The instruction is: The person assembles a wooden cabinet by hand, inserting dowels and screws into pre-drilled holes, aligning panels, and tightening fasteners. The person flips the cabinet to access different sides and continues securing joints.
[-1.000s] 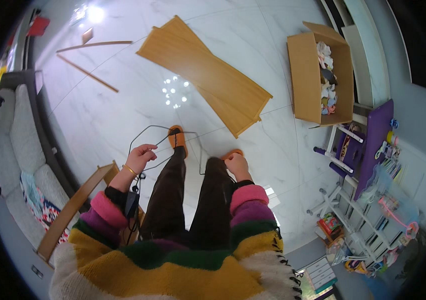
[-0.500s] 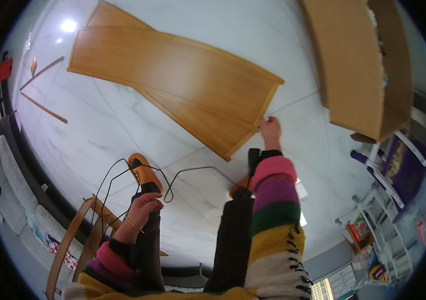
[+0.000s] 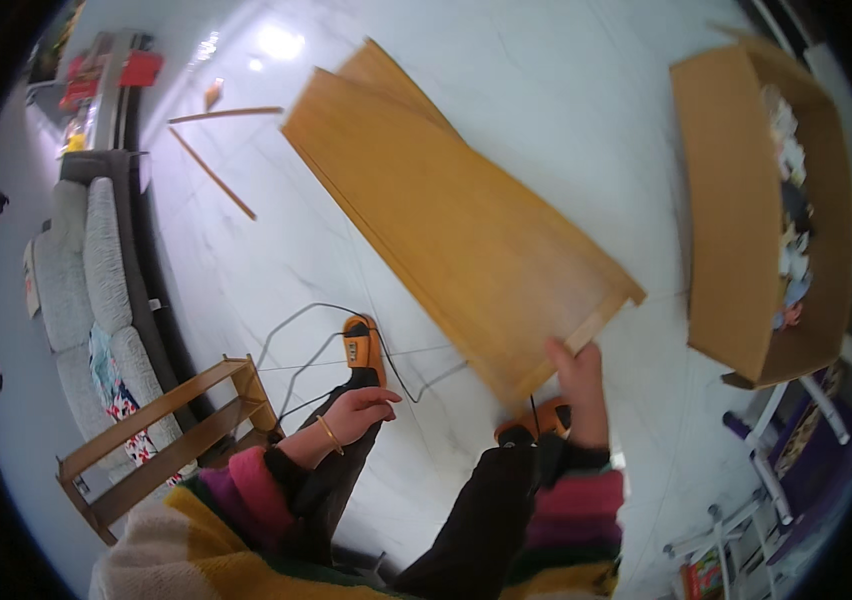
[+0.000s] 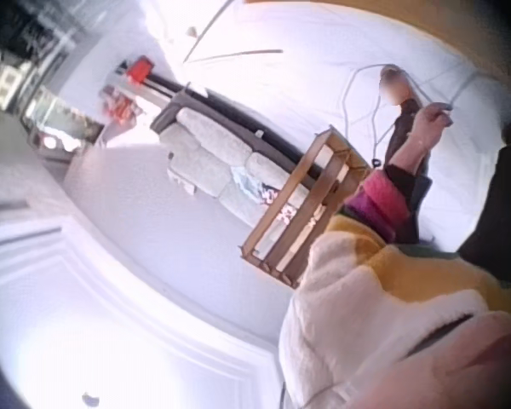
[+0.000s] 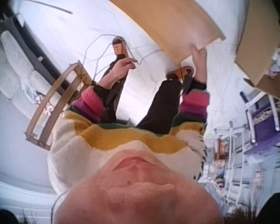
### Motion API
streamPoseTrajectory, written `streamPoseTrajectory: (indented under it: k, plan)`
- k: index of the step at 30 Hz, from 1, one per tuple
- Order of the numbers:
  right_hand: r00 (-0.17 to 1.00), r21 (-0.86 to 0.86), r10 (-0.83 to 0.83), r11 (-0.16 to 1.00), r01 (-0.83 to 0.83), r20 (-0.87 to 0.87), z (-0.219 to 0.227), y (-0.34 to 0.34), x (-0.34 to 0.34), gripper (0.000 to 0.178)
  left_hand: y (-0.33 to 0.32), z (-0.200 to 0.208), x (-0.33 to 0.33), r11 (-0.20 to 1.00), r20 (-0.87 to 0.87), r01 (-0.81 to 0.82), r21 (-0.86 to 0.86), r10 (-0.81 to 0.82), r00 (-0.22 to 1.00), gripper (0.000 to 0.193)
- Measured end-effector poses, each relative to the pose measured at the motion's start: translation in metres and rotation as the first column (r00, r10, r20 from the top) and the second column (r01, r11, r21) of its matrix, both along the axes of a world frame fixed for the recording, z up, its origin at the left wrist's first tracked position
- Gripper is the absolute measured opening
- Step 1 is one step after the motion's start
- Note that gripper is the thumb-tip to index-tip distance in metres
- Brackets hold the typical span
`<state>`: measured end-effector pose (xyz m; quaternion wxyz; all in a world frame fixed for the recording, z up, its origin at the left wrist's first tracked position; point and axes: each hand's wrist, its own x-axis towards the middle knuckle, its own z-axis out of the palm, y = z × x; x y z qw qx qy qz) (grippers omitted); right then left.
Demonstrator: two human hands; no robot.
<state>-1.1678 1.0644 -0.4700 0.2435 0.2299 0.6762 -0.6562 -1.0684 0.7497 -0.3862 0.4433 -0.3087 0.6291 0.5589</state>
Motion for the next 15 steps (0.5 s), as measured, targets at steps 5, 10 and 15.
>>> streamPoseTrajectory:
  k: [5,10,15]
  plan:
    - [0.91,0.069,0.038,0.998,-0.01,-0.412,0.235,-0.03,0.006,0.027,-0.001,0.111,-0.045,0.992,-0.241,0.123,0.0,-0.12,0.963,0.023]
    - [0.665,0.549,0.559,0.795,-0.26,-0.495,0.41,-0.056,-0.001,0.02,0.005,0.255,-0.051,0.999,-0.427,-0.024,0.038,0.038,0.903,0.025]
    - [0.417,0.728,0.799,0.584,-0.36,-0.434,0.495,-0.092,0.018,0.018,0.016,0.381,0.033,0.956,-0.633,-0.267,0.126,0.284,0.72,0.026]
